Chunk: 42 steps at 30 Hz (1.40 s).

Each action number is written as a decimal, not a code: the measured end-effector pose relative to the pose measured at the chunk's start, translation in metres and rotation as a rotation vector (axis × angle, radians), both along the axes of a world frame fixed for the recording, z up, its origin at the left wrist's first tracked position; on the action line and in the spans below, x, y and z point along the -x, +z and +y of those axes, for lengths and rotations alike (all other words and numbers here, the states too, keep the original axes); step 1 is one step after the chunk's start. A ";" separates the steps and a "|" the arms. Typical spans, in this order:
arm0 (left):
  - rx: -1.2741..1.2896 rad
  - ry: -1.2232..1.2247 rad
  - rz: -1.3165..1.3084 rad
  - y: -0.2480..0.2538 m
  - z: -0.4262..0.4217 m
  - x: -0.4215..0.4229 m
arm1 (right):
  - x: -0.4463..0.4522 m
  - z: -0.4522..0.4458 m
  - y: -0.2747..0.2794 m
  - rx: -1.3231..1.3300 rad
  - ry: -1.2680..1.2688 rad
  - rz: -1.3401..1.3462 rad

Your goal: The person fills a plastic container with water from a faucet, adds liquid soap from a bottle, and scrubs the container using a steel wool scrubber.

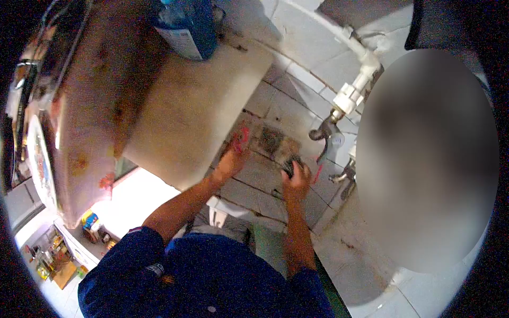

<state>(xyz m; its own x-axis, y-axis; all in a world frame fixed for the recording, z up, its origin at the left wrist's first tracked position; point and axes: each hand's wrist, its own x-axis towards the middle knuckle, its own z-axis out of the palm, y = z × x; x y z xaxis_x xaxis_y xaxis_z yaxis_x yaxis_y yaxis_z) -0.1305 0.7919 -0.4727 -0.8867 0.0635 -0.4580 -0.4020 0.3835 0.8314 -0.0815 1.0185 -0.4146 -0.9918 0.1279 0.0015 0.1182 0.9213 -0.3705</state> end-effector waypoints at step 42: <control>0.412 -0.464 1.099 0.362 -0.015 0.139 | -0.067 0.071 -0.031 -0.381 0.338 -0.517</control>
<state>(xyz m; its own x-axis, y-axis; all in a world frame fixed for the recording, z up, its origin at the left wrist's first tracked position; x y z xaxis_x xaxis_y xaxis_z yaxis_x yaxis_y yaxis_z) -0.2692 0.7773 -0.1103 -0.7437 0.4984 0.4456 0.6658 0.6127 0.4259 -0.0146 1.0897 -0.4457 -0.8631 -0.1015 -0.4947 -0.1225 0.9924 0.0102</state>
